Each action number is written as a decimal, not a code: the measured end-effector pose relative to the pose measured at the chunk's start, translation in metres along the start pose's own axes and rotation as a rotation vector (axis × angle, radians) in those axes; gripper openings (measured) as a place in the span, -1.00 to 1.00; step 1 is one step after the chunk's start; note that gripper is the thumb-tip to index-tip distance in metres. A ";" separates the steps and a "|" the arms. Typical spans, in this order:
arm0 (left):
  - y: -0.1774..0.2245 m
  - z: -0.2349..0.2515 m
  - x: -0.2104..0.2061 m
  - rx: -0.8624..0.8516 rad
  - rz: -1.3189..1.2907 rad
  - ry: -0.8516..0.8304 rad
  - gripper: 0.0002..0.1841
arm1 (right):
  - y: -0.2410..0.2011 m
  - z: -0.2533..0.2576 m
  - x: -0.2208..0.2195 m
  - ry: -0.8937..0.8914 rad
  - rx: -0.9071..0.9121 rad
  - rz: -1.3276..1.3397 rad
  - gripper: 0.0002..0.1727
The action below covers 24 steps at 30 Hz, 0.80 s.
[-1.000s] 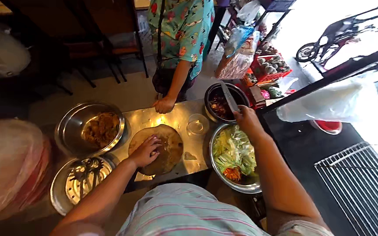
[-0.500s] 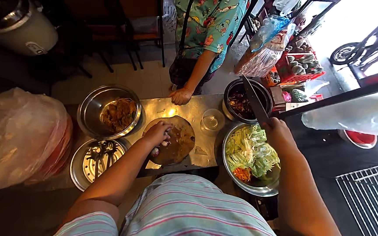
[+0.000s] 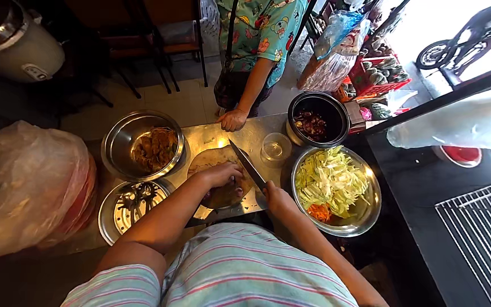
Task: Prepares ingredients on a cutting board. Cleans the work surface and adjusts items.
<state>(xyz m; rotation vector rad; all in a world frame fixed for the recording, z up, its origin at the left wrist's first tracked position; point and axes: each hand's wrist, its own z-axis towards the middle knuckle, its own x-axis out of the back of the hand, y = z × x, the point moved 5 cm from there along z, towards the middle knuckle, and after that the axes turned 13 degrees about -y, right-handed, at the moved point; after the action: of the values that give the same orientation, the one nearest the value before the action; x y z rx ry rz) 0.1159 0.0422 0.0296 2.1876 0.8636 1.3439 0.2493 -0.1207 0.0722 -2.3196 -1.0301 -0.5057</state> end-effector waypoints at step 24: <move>0.031 -0.029 -0.058 0.458 -0.114 0.280 -0.42 | -0.020 0.041 -0.051 -0.024 0.040 -0.061 -0.52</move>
<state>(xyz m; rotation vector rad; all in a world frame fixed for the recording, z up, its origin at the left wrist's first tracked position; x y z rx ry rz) 0.0789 -0.0195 0.0262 2.2540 1.5077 1.5366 0.2066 -0.1129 0.0200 -2.2703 -1.1156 -0.4777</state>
